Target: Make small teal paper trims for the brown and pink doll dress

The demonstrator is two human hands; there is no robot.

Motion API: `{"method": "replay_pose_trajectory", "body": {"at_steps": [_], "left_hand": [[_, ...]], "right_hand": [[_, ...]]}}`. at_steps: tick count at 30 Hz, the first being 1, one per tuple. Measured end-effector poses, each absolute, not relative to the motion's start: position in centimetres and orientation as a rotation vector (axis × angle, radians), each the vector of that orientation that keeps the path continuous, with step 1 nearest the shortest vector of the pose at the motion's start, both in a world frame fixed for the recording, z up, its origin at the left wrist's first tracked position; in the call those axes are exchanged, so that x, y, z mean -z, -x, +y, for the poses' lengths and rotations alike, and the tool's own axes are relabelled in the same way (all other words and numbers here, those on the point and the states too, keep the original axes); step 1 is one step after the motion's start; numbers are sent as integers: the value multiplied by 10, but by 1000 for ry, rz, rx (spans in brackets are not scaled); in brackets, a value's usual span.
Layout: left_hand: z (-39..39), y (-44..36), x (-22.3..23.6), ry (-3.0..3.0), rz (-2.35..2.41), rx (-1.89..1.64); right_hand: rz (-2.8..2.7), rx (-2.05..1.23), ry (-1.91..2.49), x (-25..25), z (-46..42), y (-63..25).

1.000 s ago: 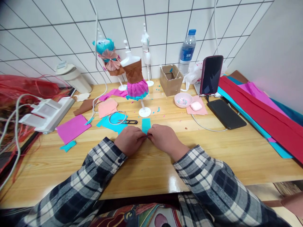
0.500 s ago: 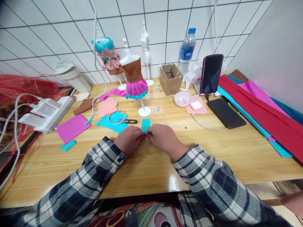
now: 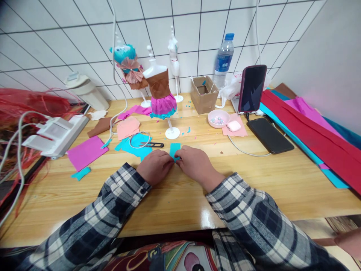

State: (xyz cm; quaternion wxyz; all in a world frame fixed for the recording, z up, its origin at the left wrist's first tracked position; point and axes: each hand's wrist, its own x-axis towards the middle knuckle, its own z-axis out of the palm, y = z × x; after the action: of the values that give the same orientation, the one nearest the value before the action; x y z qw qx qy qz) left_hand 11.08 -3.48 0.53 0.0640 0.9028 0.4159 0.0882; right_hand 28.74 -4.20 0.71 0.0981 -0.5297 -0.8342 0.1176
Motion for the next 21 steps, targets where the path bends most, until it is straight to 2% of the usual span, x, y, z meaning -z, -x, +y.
{"method": "replay_pose_trajectory", "body": {"at_steps": [15,21], "left_hand": [[-36,-114,-9,-2679,1317,-157],[-36,-112,-7,-2777,1294,-270]], "right_hand": [[-2495,-387,1625,-10,-42,-285],[-2439,-390,1609,-9,-42,-285]]}}
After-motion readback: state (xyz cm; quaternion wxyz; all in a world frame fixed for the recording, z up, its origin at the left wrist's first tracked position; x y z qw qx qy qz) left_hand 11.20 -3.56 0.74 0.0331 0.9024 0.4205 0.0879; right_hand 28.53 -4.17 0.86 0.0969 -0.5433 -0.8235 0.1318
